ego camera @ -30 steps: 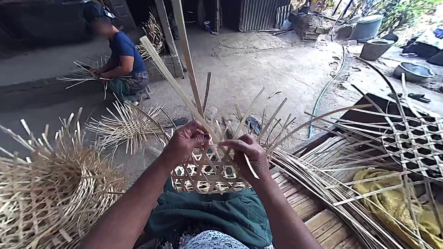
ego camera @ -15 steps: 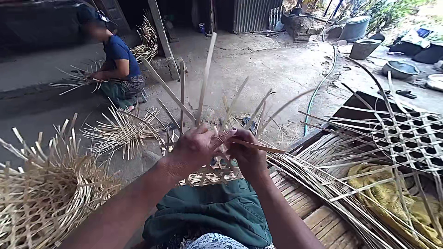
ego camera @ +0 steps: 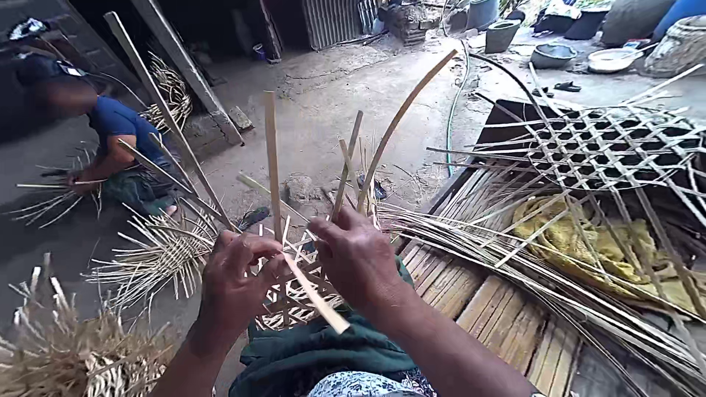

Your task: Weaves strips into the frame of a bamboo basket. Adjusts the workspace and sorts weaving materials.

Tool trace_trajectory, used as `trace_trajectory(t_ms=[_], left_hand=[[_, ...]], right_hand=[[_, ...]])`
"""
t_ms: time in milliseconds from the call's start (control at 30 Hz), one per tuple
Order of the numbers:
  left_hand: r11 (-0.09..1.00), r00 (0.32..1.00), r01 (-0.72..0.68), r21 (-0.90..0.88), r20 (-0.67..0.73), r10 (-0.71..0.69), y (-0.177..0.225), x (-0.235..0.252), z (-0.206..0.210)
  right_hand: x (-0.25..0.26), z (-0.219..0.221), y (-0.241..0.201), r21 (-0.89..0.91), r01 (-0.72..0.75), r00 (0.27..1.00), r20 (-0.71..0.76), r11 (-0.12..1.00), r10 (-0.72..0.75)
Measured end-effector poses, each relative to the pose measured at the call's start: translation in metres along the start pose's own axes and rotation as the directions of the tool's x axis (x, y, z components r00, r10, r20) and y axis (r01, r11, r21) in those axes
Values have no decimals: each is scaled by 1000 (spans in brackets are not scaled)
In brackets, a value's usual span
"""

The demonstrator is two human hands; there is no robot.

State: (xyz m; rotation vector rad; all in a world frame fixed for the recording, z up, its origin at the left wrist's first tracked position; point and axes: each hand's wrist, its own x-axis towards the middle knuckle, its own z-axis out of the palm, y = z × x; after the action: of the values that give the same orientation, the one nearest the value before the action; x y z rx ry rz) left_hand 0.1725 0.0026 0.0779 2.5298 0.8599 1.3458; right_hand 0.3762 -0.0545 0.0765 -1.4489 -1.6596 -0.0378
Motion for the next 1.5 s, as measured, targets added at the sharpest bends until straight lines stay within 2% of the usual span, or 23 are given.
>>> trace_trajectory(t_ms=[67, 100, 200, 333, 400, 500, 567, 633, 700, 733, 800, 867, 933, 1000, 1033, 1100, 1167, 1233, 1300, 1367, 1400, 1433, 1500], left_hand=[[990, 999, 36, -133, 13, -35, -6, -6, -6], [979, 999, 50, -200, 11, -49, -12, -11, -7], [926, 997, 66, -372, -10, -75, -27, -19, -4], [887, 985, 132, -443, -39, -166, -35, -19, 2], [942, 983, 143, -303, -64, -170, -37, -17, 6], [993, 995, 91, 78, -39, -88, -26, -12, 10], [966, 999, 47, 255, 7, -50, -16, -8, 10], [934, 1000, -3, 359, 28, -7, -8, -6, 13], [912, 999, -37, 408, 35, 24, -1, -5, 15], [912, 999, -41, 408, 37, 28, 1, -5, 16], [951, 998, 21, 307, 44, -36, 2, -4, 14], [973, 971, 222, 61, 76, -226, 0, -2, 5], [902, 914, 399, -166, 145, -378, -2, 7, -4], [824, 877, 480, -303, 169, -449, -3, 14, -9], [804, 880, 473, -361, 154, -449, -3, 15, -9], [806, 935, 350, -477, 125, -332, -8, 11, -6], [795, 974, 221, -565, 88, -208, -14, 5, -2], [797, 983, 177, -577, 68, -169, -18, 2, 3], [863, 983, 171, -476, 19, -184, -17, 1, 4], [971, 981, 146, -190, -96, -167, -7, 3, 4], [995, 986, 95, -41, -136, -100, 2, 5, 3], [997, 992, 18, 79, -122, -8, 11, 9, 4], [958, 990, -143, 250, 45, 136, 23, 14, 12]], right_hand=[[1, -3, -6, 97, -4, 999, 35, 995, 1], [4, -5, -4, 209, -45, 992, 122, 977, 20], [18, -4, 10, 523, -215, 936, 350, 825, 22], [22, 6, 24, 713, -105, 947, 284, 693, -149], [23, 11, 32, 730, -36, 953, 230, 682, -196], [22, 11, 39, 699, -40, 953, 241, 714, -182], [23, 3, 37, 677, -190, 937, 341, 711, -73], [24, -6, 33, 713, -374, 914, 393, 593, 104], [23, -9, 31, 765, -401, 915, 320, 503, 244], [21, -8, 31, 767, -370, 925, 254, 524, 281], [14, -3, 32, 681, -249, 962, 91, 688, 259], [6, 4, 37, 601, -77, 989, -52, 796, 135], [1, 11, 43, 545, 53, 992, -124, 837, 17], [-3, 15, 44, 474, 172, 983, -144, 864, -116], [-4, 16, 43, 439, 214, 976, -135, 873, -172], [-6, 16, 39, 349, 226, 974, -80, 910, -211], [-7, 13, 32, 244, 185, 983, -33, 952, -183], [-8, 11, 27, 162, 140, 990, -8, 977, -140], [-7, 12, 26, 132, 116, 993, 1, 984, -117], [-6, 14, 28, 165, 111, 994, 5, 980, -113], [-6, 15, 30, 204, 111, 993, 6, 973, -115], [-5, 16, 32, 254, 115, 993, 1, 960, -119], [-5, 19, 34, 400, 103, 994, -13, 911, -106]])
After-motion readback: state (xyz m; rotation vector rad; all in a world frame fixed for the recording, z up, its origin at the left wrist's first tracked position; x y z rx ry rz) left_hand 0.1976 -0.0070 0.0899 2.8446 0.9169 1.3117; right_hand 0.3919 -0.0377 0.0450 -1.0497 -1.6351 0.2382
